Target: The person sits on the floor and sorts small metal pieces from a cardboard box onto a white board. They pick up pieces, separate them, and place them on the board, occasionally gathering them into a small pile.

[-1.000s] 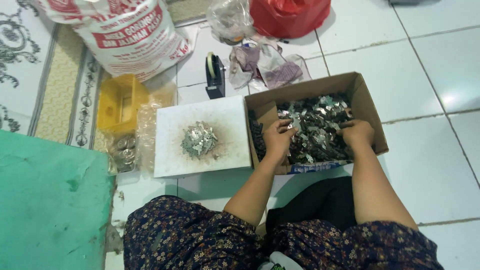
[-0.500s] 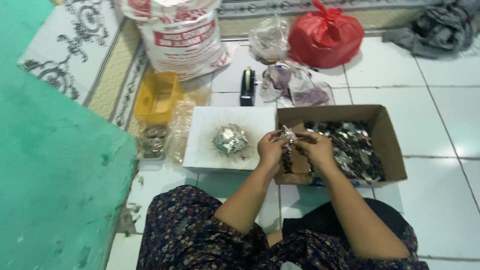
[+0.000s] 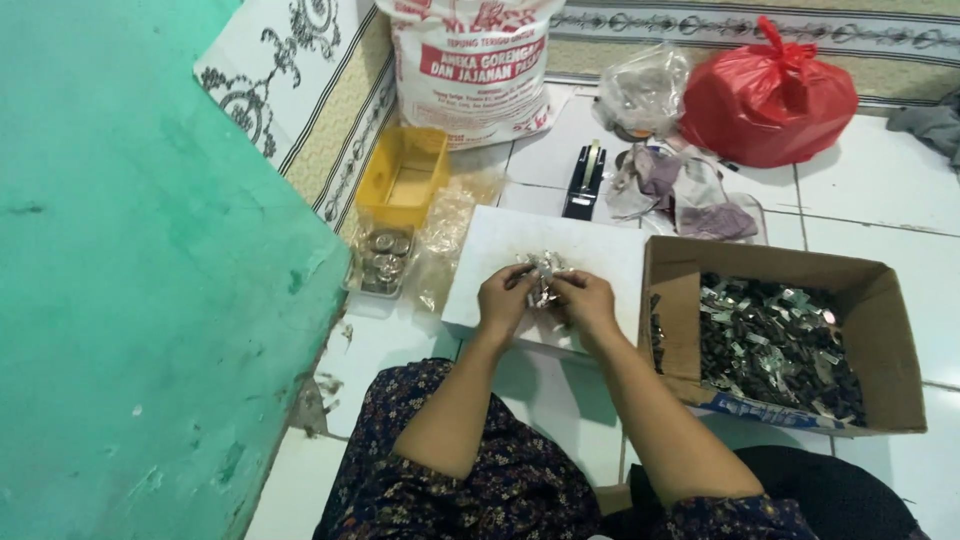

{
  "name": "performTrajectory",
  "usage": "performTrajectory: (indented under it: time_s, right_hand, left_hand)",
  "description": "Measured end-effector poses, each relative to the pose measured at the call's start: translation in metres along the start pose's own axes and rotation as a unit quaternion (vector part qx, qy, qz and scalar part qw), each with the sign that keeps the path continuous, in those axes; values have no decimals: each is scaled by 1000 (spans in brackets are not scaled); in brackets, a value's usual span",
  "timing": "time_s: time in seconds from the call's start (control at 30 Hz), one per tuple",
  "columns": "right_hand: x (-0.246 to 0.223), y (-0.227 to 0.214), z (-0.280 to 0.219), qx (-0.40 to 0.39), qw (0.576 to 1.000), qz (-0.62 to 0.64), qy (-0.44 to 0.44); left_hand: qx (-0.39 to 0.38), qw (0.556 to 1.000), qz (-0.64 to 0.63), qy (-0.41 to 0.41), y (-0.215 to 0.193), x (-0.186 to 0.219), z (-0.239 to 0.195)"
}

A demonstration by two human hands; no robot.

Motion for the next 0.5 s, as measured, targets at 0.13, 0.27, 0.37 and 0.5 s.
performTrajectory:
  time_s: [0.13,0.27,0.37,0.5]
  right_hand:
    - [-6,-16,12,48,986,-154,-49]
    - [-17,-26,12,77,938,-315,-123]
    - [-25,-31,0,71,937,-314,-135]
    - [-47,-48,-27,62,943,-299,-136]
  left_hand:
    - [-15,999,36,3,1,-7,15]
    - [9,1000,-1,9,-19,33,-9]
    - [36,998,7,52,-24,59,-27]
    - [31,995,53,83,4,62,-33]
Point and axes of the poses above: each hand's wrist, its own z-axis towards the middle knuckle, its own y-axis out of the palm, x = y × z, the point moved 8 cm from there along z, towards the middle knuckle, and after that the axes turned 2 degrees about y, right-handed, at the moved point
